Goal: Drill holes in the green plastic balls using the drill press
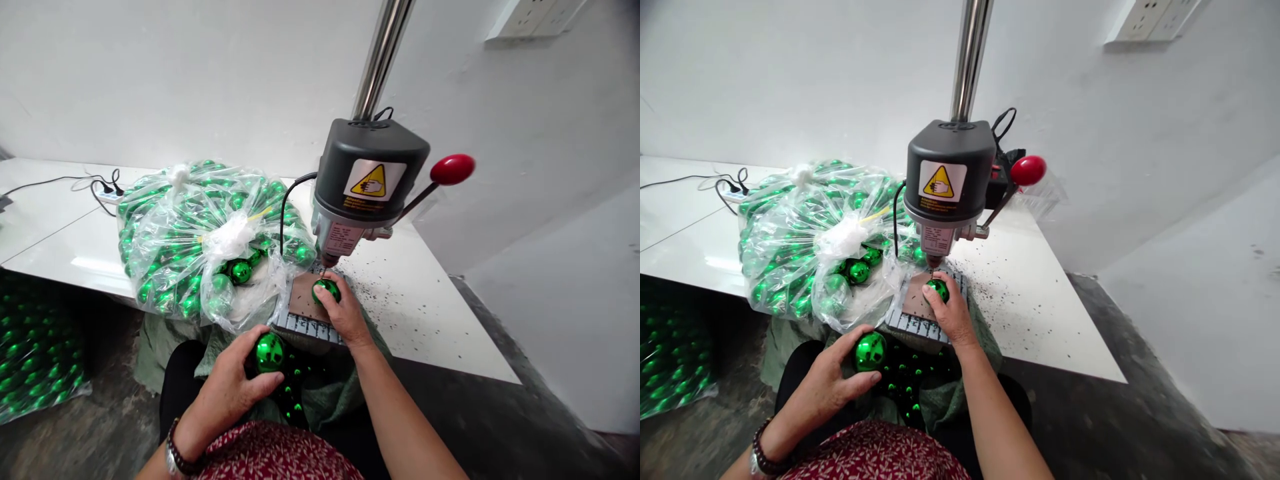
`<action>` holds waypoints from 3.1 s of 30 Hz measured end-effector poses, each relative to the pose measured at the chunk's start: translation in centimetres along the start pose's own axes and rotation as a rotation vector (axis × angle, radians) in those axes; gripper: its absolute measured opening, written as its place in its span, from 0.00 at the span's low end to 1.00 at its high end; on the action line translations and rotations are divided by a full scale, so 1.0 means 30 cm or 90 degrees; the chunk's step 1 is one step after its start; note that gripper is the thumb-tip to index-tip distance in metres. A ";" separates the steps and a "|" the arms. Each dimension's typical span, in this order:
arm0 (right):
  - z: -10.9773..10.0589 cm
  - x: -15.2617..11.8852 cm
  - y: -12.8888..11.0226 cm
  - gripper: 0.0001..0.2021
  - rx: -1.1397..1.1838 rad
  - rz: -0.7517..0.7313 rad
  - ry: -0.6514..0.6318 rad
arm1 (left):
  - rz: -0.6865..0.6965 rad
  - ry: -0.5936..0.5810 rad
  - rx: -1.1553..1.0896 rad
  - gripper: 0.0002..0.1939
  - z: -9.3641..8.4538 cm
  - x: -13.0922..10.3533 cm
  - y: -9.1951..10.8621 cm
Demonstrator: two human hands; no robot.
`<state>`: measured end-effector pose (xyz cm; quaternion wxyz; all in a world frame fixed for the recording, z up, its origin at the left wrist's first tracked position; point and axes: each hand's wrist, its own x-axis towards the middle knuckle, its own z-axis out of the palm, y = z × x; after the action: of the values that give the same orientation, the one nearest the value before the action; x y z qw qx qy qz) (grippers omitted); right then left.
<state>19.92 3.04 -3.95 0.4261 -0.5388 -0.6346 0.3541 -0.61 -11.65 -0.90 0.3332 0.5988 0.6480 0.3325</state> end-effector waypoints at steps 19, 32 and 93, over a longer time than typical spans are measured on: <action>-0.020 -0.287 -0.061 0.33 0.111 0.025 -0.099 | 0.004 -0.025 0.005 0.30 0.011 -0.073 -0.018; 0.051 -0.377 -0.162 0.21 0.664 0.501 -0.106 | -0.041 -0.028 0.009 0.32 0.006 -0.120 -0.086; 0.072 -0.508 -0.057 0.38 0.120 0.179 -0.257 | -0.463 0.027 -0.985 0.14 0.135 -0.060 -0.082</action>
<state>18.13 -12.24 -5.65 0.2860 -0.4981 -0.5897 0.5678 1.49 -13.47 -5.13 0.7221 -0.0484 0.3967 0.5647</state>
